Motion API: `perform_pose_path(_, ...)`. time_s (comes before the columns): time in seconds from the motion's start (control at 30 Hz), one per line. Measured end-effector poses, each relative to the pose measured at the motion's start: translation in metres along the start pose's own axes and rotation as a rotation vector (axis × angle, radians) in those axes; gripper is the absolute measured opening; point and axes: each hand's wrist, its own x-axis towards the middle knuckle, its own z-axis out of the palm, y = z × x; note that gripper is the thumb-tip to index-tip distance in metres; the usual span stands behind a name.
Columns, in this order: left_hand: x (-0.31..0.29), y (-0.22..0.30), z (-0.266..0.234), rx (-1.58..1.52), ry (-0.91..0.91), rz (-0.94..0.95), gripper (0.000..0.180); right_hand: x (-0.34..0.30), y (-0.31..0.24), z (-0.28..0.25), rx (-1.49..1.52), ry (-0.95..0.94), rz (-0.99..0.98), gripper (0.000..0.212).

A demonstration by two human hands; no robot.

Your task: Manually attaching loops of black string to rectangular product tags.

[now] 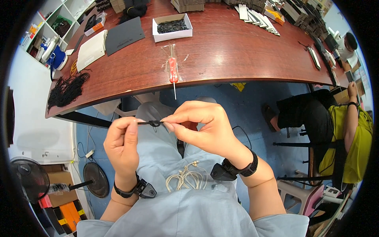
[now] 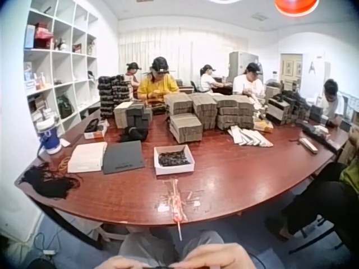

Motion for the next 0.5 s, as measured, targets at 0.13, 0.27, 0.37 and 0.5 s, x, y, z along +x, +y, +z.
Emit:
perform_pose_path(0.13,0.0049,-0.0017,0.0031,-0.290,-0.047,0.013,0.008,-0.0009,-0.0034,0.0004,0.211,-0.047,0.166,0.012)
perform_pose_path(0.27,0.0019,0.0010,-0.0004,-0.477,-0.076,-0.161,0.009,-0.0011,-0.0039,0.0002,0.362,-0.084,0.274,0.009)
perform_pose_path(0.37,0.0019,0.0026,-0.0004,-0.461,-0.052,-0.169,0.011,-0.0008,-0.0042,-0.0002,0.473,-0.100,0.341,0.009)
perform_pose_path(0.5,0.0027,-0.0017,0.0006,-0.366,-0.029,-0.126,0.010,-0.0030,-0.0006,-0.0009,0.558,-0.084,0.402,0.010)
